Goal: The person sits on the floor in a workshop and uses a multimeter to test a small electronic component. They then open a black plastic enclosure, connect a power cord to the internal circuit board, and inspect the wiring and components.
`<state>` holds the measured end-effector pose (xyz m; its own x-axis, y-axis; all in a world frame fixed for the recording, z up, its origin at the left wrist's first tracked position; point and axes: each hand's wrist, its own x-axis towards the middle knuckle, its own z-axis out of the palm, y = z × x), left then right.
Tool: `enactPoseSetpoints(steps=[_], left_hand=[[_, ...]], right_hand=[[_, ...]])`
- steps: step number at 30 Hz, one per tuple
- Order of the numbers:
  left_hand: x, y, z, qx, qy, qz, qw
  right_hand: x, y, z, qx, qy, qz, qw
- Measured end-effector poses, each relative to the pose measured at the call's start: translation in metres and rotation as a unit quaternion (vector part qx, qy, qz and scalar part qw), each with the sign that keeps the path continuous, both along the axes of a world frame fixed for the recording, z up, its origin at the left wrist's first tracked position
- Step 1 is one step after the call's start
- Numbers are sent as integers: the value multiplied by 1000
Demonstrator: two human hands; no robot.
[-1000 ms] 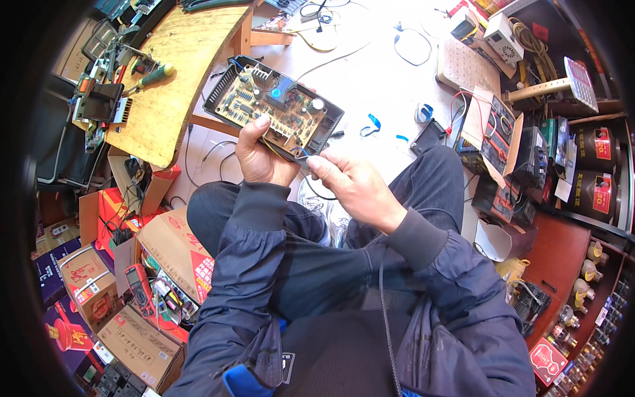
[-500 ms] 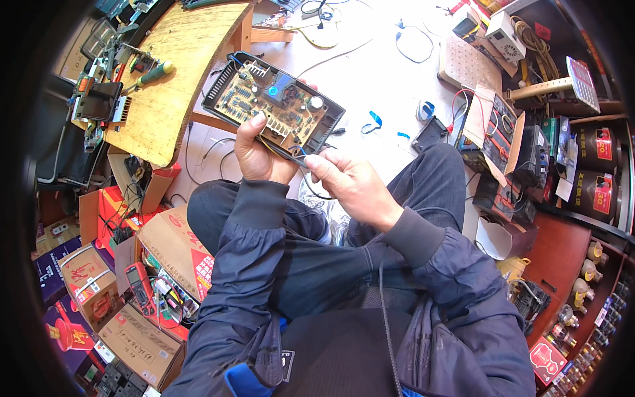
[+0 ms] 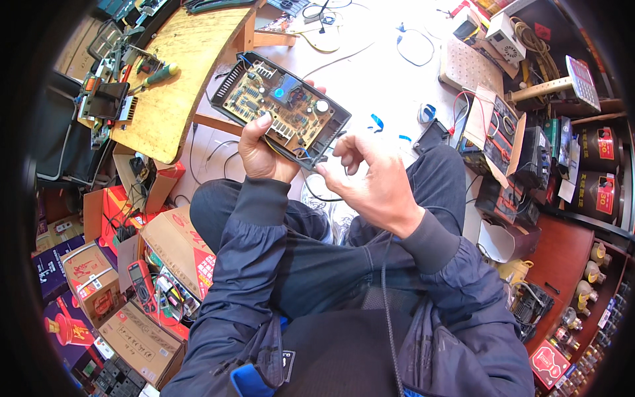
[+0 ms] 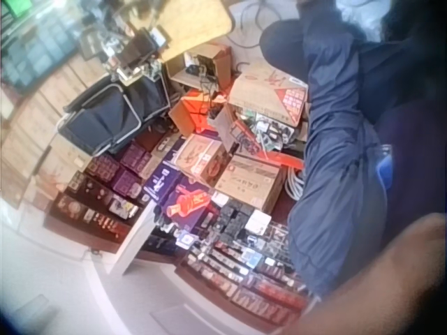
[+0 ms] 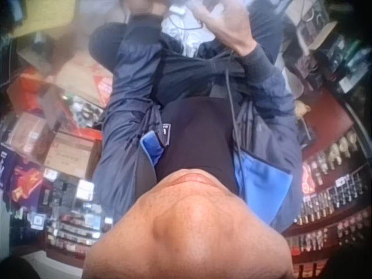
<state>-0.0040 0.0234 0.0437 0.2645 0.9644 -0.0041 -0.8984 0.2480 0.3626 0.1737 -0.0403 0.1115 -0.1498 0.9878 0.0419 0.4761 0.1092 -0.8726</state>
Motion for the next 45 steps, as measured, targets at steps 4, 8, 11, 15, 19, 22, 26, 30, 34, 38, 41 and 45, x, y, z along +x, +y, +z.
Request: enactPoseSetpoints(steps=[4,8,11,15,19,22,26,30,34,38,41,45], left_hand=[[2,-2,-5,-7,6,17,1000],[-2,0,-13,-35,21,23,999],[-3,-1,-17,-33,11,20,999],[-3,-2,-18,-52,-15,23,998],[-3,-2,-17,-55,-17,25,998],[-3,-2,-16,-41,8,24,999],[-2,-4,-14,-60,-36,36,997],[-2,-5,-10,-57,-26,30,998],[-2,-6,-8,-54,-26,29,998],[-1,-7,-7,-47,-21,29,998],[-1,-7,-7,-49,-20,32,998],[0,-7,-7,-56,-12,39,998]], right_hand=[[-7,5,2,59,-61,9,996],[-15,12,1,43,-102,20,994],[-17,14,1,61,-111,29,992],[-20,15,-1,45,-88,21,995],[-21,16,1,-5,-89,11,996],[-20,16,4,-18,-116,13,993],[-21,16,5,-32,-140,19,989],[-20,15,2,-30,-129,20,991],[-21,13,-2,-5,-124,5,992],[-23,12,-5,7,-124,-4,992],[-23,13,-5,5,-119,-7,993],[-21,13,-3,-9,-138,6,990]])
